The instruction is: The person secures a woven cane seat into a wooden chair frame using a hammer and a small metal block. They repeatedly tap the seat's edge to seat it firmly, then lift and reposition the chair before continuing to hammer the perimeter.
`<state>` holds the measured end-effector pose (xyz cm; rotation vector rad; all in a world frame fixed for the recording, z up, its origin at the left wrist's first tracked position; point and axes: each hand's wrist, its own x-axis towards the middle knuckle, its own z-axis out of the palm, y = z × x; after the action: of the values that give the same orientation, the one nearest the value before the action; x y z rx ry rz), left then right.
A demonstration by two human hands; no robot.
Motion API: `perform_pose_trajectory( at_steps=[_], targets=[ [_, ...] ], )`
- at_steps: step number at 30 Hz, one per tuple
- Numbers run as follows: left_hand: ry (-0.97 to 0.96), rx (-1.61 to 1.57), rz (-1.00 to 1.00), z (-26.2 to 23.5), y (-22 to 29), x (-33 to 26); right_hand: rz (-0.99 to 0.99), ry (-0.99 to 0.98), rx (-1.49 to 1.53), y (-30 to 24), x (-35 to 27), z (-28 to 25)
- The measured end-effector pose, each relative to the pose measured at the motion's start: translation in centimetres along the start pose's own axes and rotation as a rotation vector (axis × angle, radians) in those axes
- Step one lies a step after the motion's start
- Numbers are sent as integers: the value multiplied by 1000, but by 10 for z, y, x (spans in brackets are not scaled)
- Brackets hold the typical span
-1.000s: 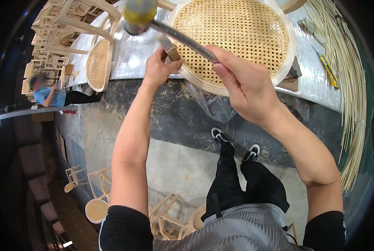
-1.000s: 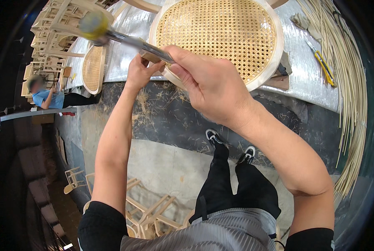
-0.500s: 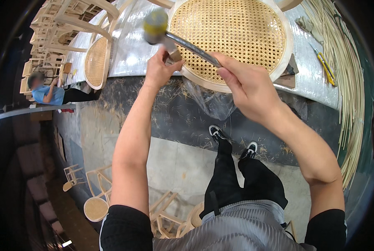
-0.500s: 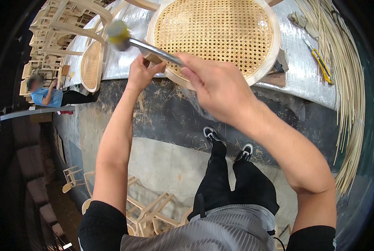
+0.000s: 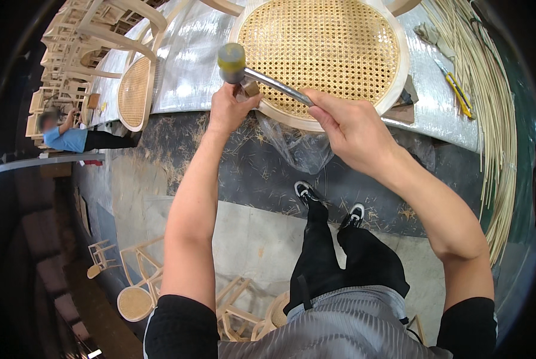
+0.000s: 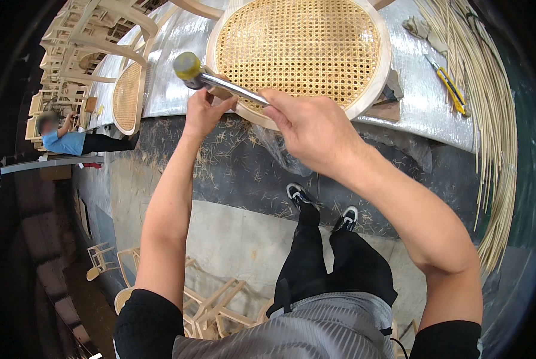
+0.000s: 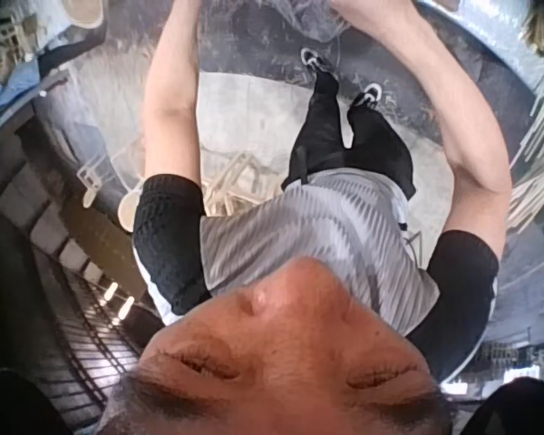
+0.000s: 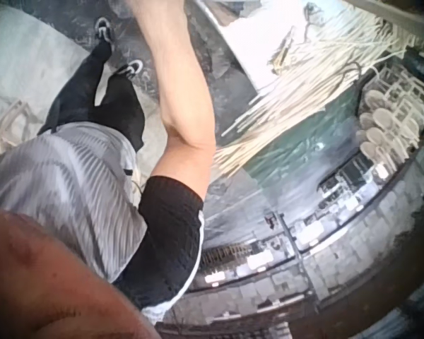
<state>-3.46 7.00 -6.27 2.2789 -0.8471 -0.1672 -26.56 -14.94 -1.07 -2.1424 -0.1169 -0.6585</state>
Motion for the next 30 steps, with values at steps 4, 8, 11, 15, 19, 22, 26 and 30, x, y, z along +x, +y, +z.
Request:
perform_pose_trajectory(
  at_steps=[4,8,11,15,19,22,26,30],
  targets=[
    [9,-186,25,18,11,7,-162,303,180,-6,-7,7],
    [7,95,29,21,9,-5,42,-9,-15,2,-11,-5],
    [65,-192,55,28,9,-5,-2,81,51,-6,-21,-7],
    [131,-90,116,31,7,-8,116,-71,-18,-1,-24,-11],
    [91,-245,-25,34,15,-12,-93,222,163,-19,-20,-12],
    [50,-163,18,38,21,-11,-4,26,-14,1,-29,-12],
    [80,-193,39,40,17,-19,4,32,52,-9,-35,-14],
    [51,-190,-1,50,25,-10,193,-156,-62,12,-42,-23]
  ],
)
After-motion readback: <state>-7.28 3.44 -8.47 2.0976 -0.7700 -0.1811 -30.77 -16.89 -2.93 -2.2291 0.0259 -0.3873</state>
